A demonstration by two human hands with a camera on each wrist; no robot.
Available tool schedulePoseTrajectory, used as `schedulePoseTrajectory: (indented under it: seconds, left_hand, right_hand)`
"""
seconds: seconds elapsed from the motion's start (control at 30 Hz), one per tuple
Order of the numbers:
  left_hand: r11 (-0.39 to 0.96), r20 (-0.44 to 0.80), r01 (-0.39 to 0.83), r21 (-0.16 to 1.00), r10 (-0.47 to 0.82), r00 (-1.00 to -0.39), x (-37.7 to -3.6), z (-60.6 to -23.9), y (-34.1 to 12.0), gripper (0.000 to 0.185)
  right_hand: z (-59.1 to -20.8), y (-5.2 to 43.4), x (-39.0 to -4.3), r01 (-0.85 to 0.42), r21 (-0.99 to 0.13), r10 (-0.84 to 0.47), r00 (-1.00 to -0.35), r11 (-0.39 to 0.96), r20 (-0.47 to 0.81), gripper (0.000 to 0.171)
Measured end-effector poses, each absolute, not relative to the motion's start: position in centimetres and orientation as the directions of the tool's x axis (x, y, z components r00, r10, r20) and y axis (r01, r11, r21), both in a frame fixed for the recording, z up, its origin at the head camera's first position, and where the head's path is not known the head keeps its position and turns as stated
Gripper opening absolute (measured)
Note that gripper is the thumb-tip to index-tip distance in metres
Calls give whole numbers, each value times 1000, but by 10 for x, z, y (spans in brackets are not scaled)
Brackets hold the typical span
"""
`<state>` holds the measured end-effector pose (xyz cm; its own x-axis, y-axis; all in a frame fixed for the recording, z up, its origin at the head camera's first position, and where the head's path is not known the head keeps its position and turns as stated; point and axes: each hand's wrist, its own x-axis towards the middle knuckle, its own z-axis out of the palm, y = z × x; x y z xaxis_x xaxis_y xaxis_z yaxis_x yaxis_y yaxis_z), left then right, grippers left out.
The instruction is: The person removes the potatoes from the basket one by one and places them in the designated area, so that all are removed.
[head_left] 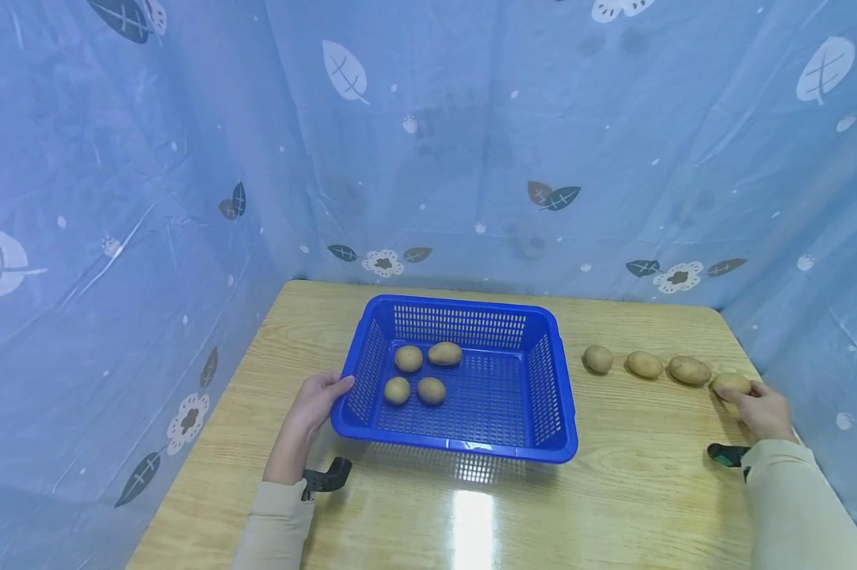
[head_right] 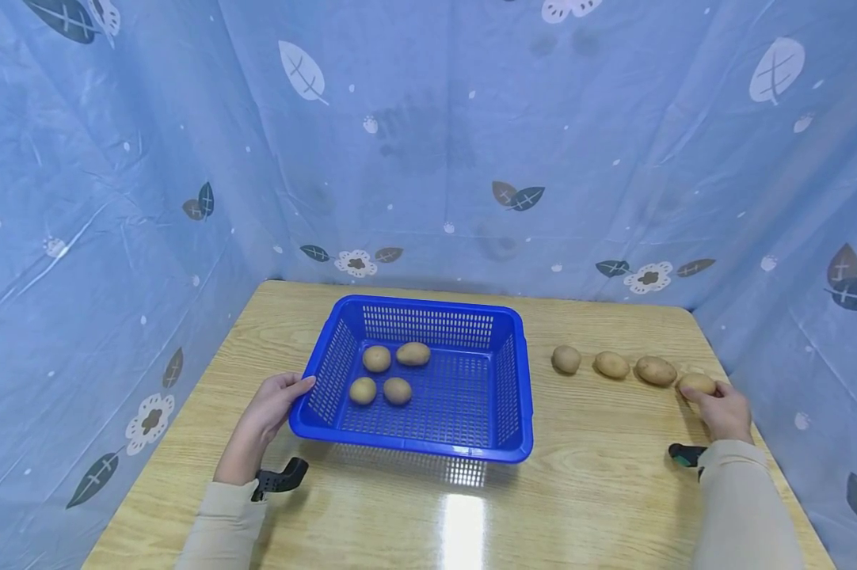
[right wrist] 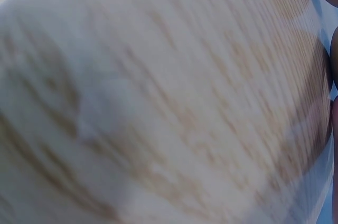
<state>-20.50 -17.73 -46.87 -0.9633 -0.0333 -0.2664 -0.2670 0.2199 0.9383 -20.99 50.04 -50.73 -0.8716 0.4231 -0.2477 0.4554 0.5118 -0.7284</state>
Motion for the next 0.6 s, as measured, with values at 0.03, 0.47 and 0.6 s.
schedulePoseTrajectory:
  seconds: [0.03, 0.47, 0.6]
  left_hand:
    - [223, -263, -264, 938, -32, -964, -205, -469, -177, 35]
    - [229, -260, -261, 938, -36, -965, -205, -469, -176, 35]
    - [233, -263, -265, 936, -41, -964, -205, -468, -176, 36]
  right_hand:
    - [-507, 501, -209, 455, -731, 418, -873, 509, -252, 80]
    - [-500, 499, -203, 491, -756, 450, -844, 433, -290, 90]
    - [-495, 499, -199, 499, -771, 482, -827, 396, -288, 94]
